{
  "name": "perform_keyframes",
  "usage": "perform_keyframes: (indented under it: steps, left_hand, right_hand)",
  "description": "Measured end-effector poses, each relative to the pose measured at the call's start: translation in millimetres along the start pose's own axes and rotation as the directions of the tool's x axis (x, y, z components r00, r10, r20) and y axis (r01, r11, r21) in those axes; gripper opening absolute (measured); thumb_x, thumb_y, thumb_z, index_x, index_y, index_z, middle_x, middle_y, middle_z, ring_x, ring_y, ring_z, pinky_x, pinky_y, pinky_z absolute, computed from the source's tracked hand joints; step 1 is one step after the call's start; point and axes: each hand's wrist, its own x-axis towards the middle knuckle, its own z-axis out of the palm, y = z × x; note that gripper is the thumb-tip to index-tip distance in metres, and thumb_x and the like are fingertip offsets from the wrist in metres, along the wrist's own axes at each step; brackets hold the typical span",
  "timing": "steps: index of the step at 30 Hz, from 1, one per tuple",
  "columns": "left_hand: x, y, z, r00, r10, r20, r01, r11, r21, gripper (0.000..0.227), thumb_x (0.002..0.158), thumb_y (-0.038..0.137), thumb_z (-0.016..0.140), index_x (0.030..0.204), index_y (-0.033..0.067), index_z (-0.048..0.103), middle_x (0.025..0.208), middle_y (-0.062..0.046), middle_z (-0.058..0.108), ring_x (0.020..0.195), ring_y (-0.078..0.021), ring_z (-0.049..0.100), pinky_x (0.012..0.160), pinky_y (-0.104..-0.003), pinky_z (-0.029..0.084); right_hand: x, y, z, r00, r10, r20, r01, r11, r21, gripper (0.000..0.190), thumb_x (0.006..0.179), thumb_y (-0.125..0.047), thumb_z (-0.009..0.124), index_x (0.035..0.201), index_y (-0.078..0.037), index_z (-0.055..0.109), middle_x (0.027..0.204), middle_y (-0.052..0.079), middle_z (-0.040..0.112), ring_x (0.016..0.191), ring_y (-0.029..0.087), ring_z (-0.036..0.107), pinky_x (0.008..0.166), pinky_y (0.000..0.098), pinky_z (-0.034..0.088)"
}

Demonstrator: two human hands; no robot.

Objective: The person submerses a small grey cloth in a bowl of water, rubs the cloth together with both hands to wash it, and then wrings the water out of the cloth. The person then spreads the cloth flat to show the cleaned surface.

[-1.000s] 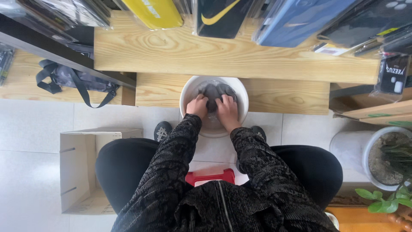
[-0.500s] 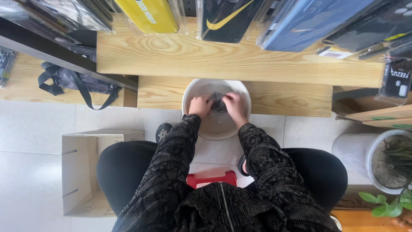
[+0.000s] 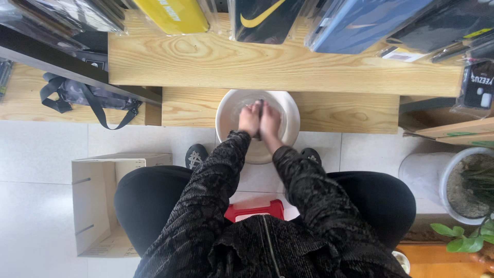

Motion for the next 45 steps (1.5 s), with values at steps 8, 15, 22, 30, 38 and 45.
perform_keyframes:
  steps: [8, 15, 22, 30, 38, 45]
  left_hand:
    - [34, -40, -1, 0.992, -0.126, -0.028, 0.127, 0.991, 0.048, 0.054, 0.095, 0.052, 0.046, 0.117, 0.0085, 0.069, 0.117, -0.017, 0.068, 0.122, -0.0336, 0.057, 0.104, -0.048, 0.045]
    - [22, -37, 11, 0.995, -0.095, 0.024, 0.093, 0.993, 0.077, 0.053, 0.095, 0.049, 0.048, 0.115, 0.0048, 0.069, 0.115, -0.022, 0.068, 0.119, -0.0385, 0.058, 0.100, -0.054, 0.045]
    - [-26, 6, 7, 0.993, -0.115, 0.024, 0.116, 0.990, -0.085, 0.050, 0.097, 0.043, 0.047, 0.117, 0.0016, 0.067, 0.116, -0.022, 0.068, 0.119, -0.0345, 0.060, 0.103, -0.050, 0.046]
    - [37, -63, -9, 0.996, 0.041, -0.084, -0.002, 0.905, 0.425, 0.054, 0.081, 0.031, 0.070, 0.125, 0.0127, 0.045, 0.124, -0.020, 0.060, 0.121, -0.0366, 0.057, 0.105, -0.047, 0.049]
    - [48, -92, -11, 0.978, 0.200, -0.055, -0.113, 0.737, 0.667, 0.031, 0.083, 0.004, 0.054, 0.112, 0.0008, 0.044, 0.107, -0.026, 0.054, 0.097, -0.0466, 0.064, 0.085, -0.048, 0.059]
    - [30, -51, -7, 0.956, 0.268, -0.120, -0.201, 0.894, 0.400, 0.052, 0.083, 0.015, 0.049, 0.133, 0.0175, 0.040, 0.128, -0.024, 0.045, 0.117, -0.0489, 0.054, 0.099, -0.056, 0.051]
  right_hand:
    - [23, 8, 7, 0.990, 0.118, 0.078, -0.108, 0.986, -0.126, 0.041, 0.095, -0.047, 0.054, 0.098, -0.010, 0.073, 0.102, 0.012, 0.071, 0.108, 0.032, 0.064, 0.096, 0.0456, 0.046]
    - [40, -1, -20, 0.998, 0.011, 0.069, 0.004, 0.977, -0.212, 0.048, 0.095, -0.050, 0.053, 0.088, -0.007, 0.072, 0.091, 0.015, 0.072, 0.100, 0.038, 0.066, 0.087, 0.0488, 0.048]
    - [56, 17, -29, 1.000, -0.014, 0.028, 0.022, 0.951, -0.308, 0.047, 0.094, -0.051, 0.056, 0.099, -0.006, 0.066, 0.100, 0.020, 0.069, 0.102, 0.042, 0.064, 0.087, 0.0528, 0.049]
    - [34, 37, -24, 0.824, -0.500, 0.265, 0.550, 0.597, -0.585, 0.030, 0.088, -0.023, 0.067, 0.114, -0.013, 0.055, 0.106, 0.010, 0.051, 0.100, 0.031, 0.056, 0.081, 0.0417, 0.049]
    - [53, 50, -28, 0.931, -0.159, 0.327, 0.361, 0.511, -0.780, 0.046, 0.080, -0.008, 0.074, 0.122, -0.009, 0.056, 0.111, 0.014, 0.053, 0.105, 0.033, 0.056, 0.082, 0.0410, 0.052]
    - [49, 44, -21, 0.834, -0.542, 0.104, 0.456, 0.571, -0.683, 0.034, 0.074, -0.025, 0.067, 0.105, -0.013, 0.060, 0.090, 0.011, 0.054, 0.085, 0.035, 0.059, 0.072, 0.0481, 0.050]
